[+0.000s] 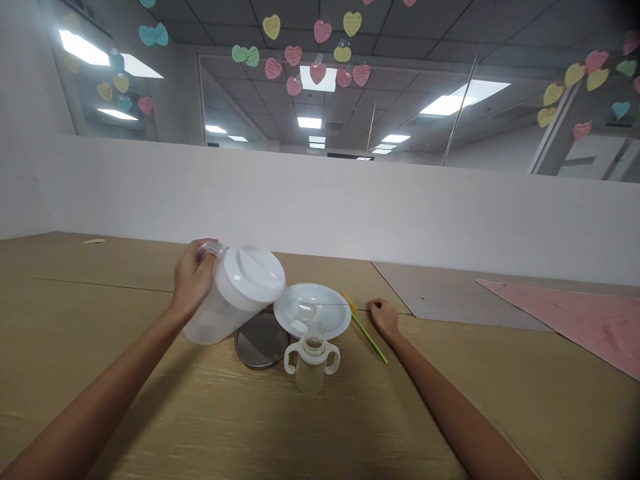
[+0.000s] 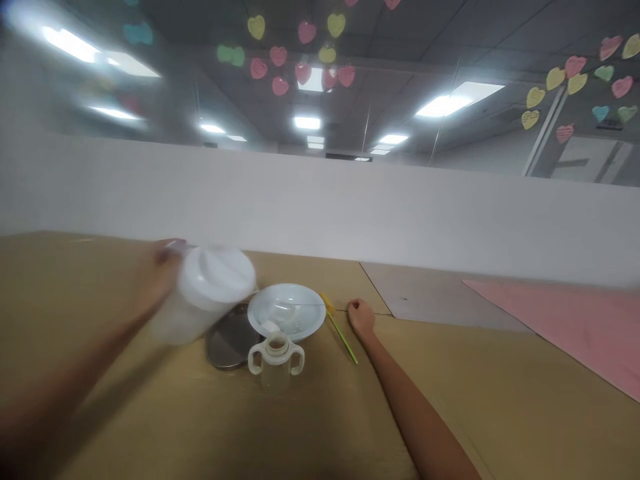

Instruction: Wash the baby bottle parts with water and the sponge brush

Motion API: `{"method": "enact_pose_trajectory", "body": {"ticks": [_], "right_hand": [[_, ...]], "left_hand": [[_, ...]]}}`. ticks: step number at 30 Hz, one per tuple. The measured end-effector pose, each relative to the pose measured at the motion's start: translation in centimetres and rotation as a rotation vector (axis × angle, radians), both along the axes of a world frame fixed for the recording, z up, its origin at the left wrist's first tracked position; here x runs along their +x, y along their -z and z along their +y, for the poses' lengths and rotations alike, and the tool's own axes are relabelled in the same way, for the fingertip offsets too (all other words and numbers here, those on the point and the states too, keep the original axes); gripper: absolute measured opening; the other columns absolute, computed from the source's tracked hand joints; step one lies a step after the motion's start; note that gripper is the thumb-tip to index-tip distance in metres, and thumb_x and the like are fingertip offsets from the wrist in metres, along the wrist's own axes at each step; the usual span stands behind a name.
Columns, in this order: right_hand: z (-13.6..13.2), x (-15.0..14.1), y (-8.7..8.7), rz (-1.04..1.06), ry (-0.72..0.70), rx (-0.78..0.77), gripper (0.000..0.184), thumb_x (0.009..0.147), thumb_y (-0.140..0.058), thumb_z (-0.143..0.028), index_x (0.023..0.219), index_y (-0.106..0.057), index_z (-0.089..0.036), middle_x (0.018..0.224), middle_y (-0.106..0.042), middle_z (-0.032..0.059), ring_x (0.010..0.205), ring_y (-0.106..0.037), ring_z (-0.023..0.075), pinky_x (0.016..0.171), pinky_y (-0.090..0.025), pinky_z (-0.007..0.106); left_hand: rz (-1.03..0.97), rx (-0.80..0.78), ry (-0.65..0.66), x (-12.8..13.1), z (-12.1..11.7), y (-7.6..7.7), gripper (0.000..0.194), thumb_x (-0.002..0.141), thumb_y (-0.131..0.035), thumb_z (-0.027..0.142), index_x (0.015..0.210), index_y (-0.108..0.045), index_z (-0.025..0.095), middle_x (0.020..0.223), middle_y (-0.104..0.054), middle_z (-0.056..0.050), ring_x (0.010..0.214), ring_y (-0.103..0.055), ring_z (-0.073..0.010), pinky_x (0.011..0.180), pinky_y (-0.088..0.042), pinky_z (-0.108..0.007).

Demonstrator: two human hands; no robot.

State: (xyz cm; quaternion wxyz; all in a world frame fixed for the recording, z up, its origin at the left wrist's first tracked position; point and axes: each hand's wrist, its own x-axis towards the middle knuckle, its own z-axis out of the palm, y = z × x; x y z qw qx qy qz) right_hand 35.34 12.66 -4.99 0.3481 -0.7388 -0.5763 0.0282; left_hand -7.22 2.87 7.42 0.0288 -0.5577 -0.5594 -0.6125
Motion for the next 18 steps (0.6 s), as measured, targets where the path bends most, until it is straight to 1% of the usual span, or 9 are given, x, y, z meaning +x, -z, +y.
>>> {"method": "enact_pose_trajectory", "body": {"ticks": [2, 4, 6, 9, 11, 14, 18], "right_hand": [[0.1, 0.0, 0.0, -0.007, -0.006, -0.003, 0.026, 0.075, -0.044, -0.021, 0.084, -0.067, -0.016, 0.085, -0.067, 0.0055, 0.078, -0.059, 0.0173, 0.061, -0.036, 0.023], [0.1, 0.1, 0.1, -0.013, -0.010, -0.006, 0.026, 0.075, -0.044, -0.021, 0.084, -0.068, -0.016, 0.084, -0.068, 0.0057, 0.078, -0.059, 0.0176, 0.062, -0.036, 0.023], [0.2, 0.1, 0.1, -0.014, -0.011, -0.009, 0.026, 0.075, -0.044, -0.021, 0.084, -0.068, -0.016, 0.083, -0.068, 0.0058, 0.077, -0.059, 0.0177, 0.062, -0.037, 0.023], [0.2, 0.1, 0.1, -0.014, -0.012, -0.009, 0.026, 0.075, -0.044, -0.021, 0.085, -0.068, -0.015, 0.083, -0.068, 0.0063, 0.078, -0.059, 0.0177, 0.062, -0.037, 0.023], [0.2, 0.1, 0.1, -0.016, -0.012, -0.009, 0.026, 0.075, -0.044, -0.021, 0.085, -0.068, -0.015, 0.085, -0.068, 0.0067, 0.078, -0.059, 0.0177, 0.061, -0.036, 0.023], [0.1, 0.0, 0.0, -0.016, -0.012, -0.008, 0.026, 0.075, -0.044, -0.021, 0.084, -0.068, -0.015, 0.085, -0.068, 0.0067, 0.077, -0.059, 0.0171, 0.060, -0.036, 0.022], [0.0, 0.0, 0.0, -0.018, -0.019, -0.011, 0.026, 0.075, -0.044, -0.020, 0.084, -0.068, -0.015, 0.083, -0.068, 0.0064, 0.075, -0.059, 0.0164, 0.059, -0.036, 0.022]], "left_hand": [[0.066, 0.010, 0.003, 1.7, -0.8, -0.2, 0.032, 0.077, -0.044, 0.019, 0.106, -0.056, 0.020, 0.093, -0.060, -0.001, 0.080, -0.054, -0.0161, 0.073, -0.042, -0.028], [0.131, 0.025, -0.007, 2.8, -1.2, -0.3, 0.034, 0.075, -0.043, 0.017, 0.106, -0.057, 0.023, 0.092, -0.061, -0.001, 0.080, -0.055, -0.0171, 0.075, -0.042, -0.030], [0.142, 0.040, -0.017, 3.0, -1.3, -0.3, 0.035, 0.074, -0.042, 0.017, 0.105, -0.058, 0.024, 0.091, -0.061, -0.001, 0.079, -0.055, -0.0176, 0.074, -0.042, -0.030], [0.070, 0.048, -0.017, 2.6, -1.4, -0.5, 0.036, 0.074, -0.042, 0.019, 0.105, -0.058, 0.024, 0.088, -0.061, -0.001, 0.072, -0.055, -0.0160, 0.067, -0.043, -0.028], [0.032, 0.067, -0.014, 2.7, -1.9, -1.0, 0.036, 0.073, -0.043, 0.018, 0.105, -0.058, 0.024, 0.087, -0.061, 0.000, 0.070, -0.054, -0.0145, 0.064, -0.043, -0.026], [0.072, 0.130, 0.008, 3.8, -3.6, -1.9, 0.035, 0.073, -0.043, 0.015, 0.103, -0.058, 0.024, 0.091, -0.060, 0.000, 0.076, -0.054, -0.0147, 0.068, -0.043, -0.026], [0.216, 0.206, 0.073, 6.0, -6.3, -2.7, 0.029, 0.074, -0.043, 0.015, 0.096, -0.060, 0.023, 0.088, -0.060, 0.000, 0.084, -0.053, -0.0165, 0.077, -0.042, -0.030]]}}
